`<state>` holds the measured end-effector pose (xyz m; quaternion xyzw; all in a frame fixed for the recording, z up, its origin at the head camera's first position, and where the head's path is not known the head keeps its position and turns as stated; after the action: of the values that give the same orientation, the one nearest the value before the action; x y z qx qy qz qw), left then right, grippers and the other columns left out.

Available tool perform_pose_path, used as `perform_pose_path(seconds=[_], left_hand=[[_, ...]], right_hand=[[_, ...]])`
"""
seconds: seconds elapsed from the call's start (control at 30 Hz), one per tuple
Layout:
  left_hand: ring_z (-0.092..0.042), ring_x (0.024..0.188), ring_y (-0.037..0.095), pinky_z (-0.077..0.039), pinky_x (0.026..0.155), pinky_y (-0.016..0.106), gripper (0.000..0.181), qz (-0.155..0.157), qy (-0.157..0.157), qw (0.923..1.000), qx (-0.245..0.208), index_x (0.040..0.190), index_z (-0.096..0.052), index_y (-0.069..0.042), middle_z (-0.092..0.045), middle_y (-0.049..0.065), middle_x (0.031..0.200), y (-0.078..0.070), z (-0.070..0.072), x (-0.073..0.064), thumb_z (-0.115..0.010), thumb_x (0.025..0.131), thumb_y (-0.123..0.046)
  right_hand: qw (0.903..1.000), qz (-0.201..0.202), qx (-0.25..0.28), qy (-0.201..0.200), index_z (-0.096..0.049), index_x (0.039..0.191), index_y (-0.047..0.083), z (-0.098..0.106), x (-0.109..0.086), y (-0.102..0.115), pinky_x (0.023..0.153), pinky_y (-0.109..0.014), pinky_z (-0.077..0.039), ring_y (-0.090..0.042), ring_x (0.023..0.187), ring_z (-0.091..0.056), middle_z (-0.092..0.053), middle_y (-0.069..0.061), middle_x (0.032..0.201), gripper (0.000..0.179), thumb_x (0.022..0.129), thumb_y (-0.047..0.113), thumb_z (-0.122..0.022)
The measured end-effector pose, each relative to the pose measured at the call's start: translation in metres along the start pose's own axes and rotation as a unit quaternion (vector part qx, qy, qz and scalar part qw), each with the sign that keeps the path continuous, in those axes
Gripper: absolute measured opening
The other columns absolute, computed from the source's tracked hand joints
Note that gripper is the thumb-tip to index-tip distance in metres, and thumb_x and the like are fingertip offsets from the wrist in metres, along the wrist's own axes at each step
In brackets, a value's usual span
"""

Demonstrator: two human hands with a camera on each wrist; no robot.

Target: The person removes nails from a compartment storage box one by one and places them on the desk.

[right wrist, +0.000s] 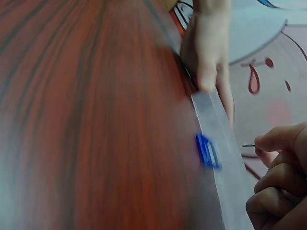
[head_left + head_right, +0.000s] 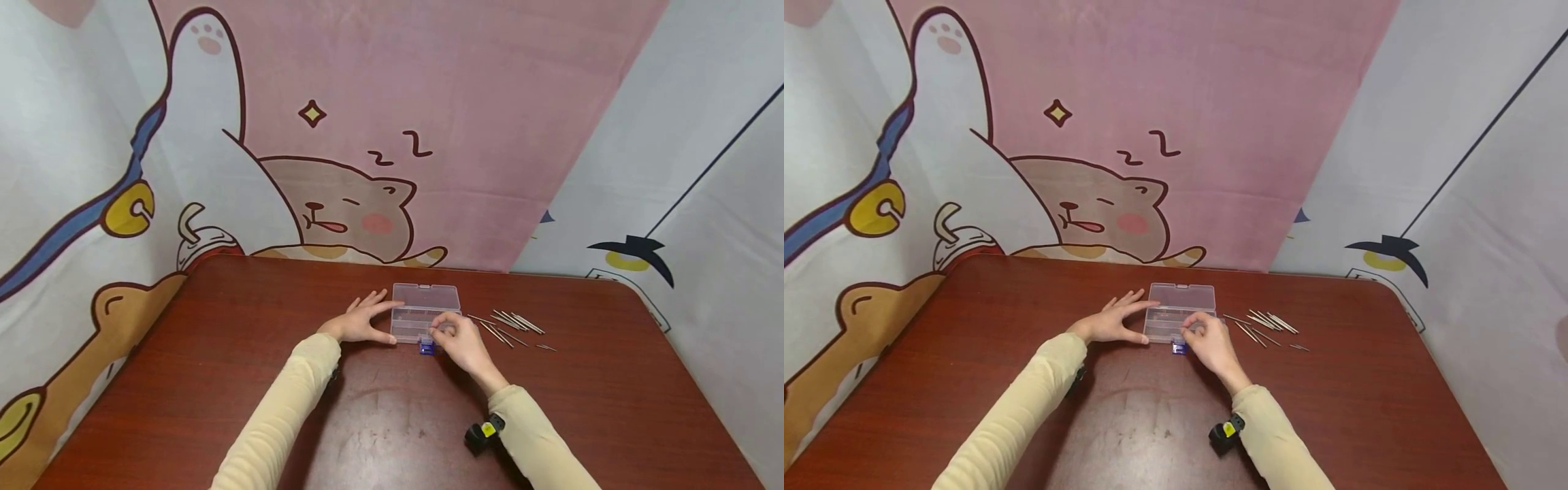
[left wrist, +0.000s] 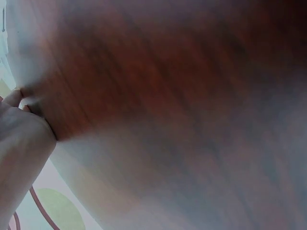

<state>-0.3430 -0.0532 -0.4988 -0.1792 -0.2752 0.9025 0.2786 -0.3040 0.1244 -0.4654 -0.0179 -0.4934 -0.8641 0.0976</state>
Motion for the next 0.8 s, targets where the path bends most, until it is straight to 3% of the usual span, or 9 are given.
perform_pose_path(seconds=[0.2,0.4,0.7,0.8], left_hand=[[0.000,0.146,0.030,0.002,0.112,0.053,0.081,0.000,0.000,1.0000,0.004,0.152,-0.032,-0.030,-0.006,0.012,0.161,0.001,0.001,-0.001,-0.072,0.083,-0.048],[0.000,0.146,0.032,0.002,0.112,0.055,0.081,-0.011,0.001,0.9999,0.002,0.152,-0.032,-0.029,-0.007,0.014,0.160,-0.002,0.000,0.000,-0.072,0.084,-0.047],[0.001,0.146,0.031,0.002,0.112,0.055,0.081,-0.006,0.002,1.0000,-0.001,0.152,-0.032,-0.031,-0.006,0.013,0.160,0.000,0.000,-0.001,-0.072,0.083,-0.048],[0.001,0.146,0.030,0.002,0.112,0.055,0.081,-0.006,0.004,1.0000,-0.002,0.152,-0.032,-0.031,-0.006,0.013,0.161,-0.001,0.000,-0.001,-0.072,0.083,-0.048]], right_hand=[[0.9990,-0.018,0.018,-0.037,-0.066,0.088,-0.001,0.030,-0.008,-0.019,0.043,-0.020,-0.023,0.000,0.042,-0.029,-0.036,0.006,0.050,0.005,0.085,0.002,-0.069],[0.9971,-0.055,0.026,-0.047,-0.065,0.091,-0.003,0.047,-0.014,-0.037,0.044,-0.020,-0.026,-0.002,0.044,-0.033,-0.040,0.005,0.051,0.008,0.085,0.001,-0.069],[0.9964,-0.062,-0.011,-0.056,-0.066,0.095,-0.001,0.078,-0.025,-0.052,0.045,-0.021,-0.028,-0.002,0.046,-0.030,-0.040,0.007,0.053,0.010,0.088,0.005,-0.067],[0.9959,-0.064,-0.027,-0.057,-0.065,0.098,-0.001,0.092,-0.030,-0.058,0.046,-0.023,-0.030,-0.003,0.047,-0.034,-0.047,0.006,0.058,0.013,0.089,0.009,-0.067]])
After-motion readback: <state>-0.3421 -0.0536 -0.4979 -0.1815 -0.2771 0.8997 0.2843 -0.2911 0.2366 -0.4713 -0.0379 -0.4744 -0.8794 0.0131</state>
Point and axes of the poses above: each hand's wrist, its own x-axis towards the middle knuckle, its own z-axis out of the back of the hand, y = z × x, the point moved 9 cm from there along x, towards the middle knuckle
